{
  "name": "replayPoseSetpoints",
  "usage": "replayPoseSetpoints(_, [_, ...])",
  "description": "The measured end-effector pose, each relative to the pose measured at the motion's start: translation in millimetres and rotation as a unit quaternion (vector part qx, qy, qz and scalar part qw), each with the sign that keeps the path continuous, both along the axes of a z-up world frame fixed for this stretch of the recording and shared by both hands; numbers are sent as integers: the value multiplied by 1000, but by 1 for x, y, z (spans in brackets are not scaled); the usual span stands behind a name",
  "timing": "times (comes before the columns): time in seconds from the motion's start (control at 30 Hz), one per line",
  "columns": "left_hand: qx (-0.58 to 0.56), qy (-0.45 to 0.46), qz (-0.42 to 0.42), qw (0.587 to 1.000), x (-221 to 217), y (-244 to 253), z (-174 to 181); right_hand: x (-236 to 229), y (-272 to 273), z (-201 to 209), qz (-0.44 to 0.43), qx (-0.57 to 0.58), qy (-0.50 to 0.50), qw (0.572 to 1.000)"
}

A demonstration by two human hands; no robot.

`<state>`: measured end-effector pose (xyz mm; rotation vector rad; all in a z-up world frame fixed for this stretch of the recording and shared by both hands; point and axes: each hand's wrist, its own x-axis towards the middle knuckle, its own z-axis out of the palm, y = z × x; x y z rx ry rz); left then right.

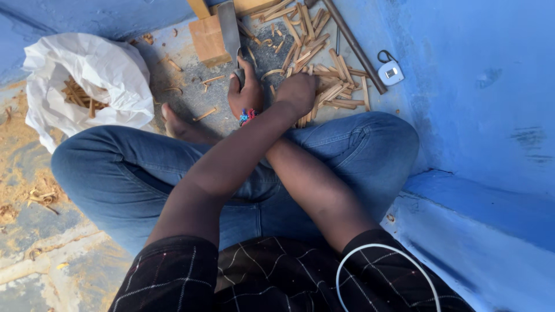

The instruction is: The person sits on the floor and uses a knife to shave thin strips from wooden blocks. They handle the wood pieces by hand and place the shaved strips into a white bag.

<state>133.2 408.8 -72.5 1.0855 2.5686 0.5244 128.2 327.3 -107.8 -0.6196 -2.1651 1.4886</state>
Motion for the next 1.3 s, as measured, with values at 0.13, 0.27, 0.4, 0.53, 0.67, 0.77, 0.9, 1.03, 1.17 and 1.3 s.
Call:
replayPoseSetpoints(0.13, [146, -40, 47, 987, -4, -23, 16, -6, -1, -11, -6, 40, 53, 998])
replayPoseSetpoints(0.27, [282, -101, 11, 954, -14, -64, 49, -8, 1, -27, -11, 52, 69, 996])
replayPoseSetpoints(0.4, [339, -83, 94, 933, -47, -117, 66, -7, 4, -39, -41, 41, -2, 998])
replayPoseSetpoints(0.53, [380, -216, 208, 875, -107, -174, 55, -11, 13, -47, -74, 112, 98, 986])
replayPoseSetpoints(0.67, [405, -344, 298, 793, -141, -200, 17, -18, 17, -54, -54, -131, 75, 987])
replayPoseSetpoints(0.77, [422, -340, 289, 789, -148, -194, -4, -16, 17, -64, -23, -253, 55, 966])
replayPoseSetpoints(0.9, [388, -44, 189, 901, -148, -185, -7, -19, 28, -78, -38, 171, 194, 965])
replayPoseSetpoints(1.03, [415, -82, 154, 893, -132, -188, 2, -17, 29, -75, -25, -133, 74, 988])
replayPoseSetpoints(1.17, [343, -33, 231, 910, -135, -189, 1, -17, 24, -54, -37, -213, 55, 975])
replayPoseSetpoints(1.3, [193, -25, 338, 921, -140, -196, -24, -9, 22, -41, -35, -233, 7, 972])
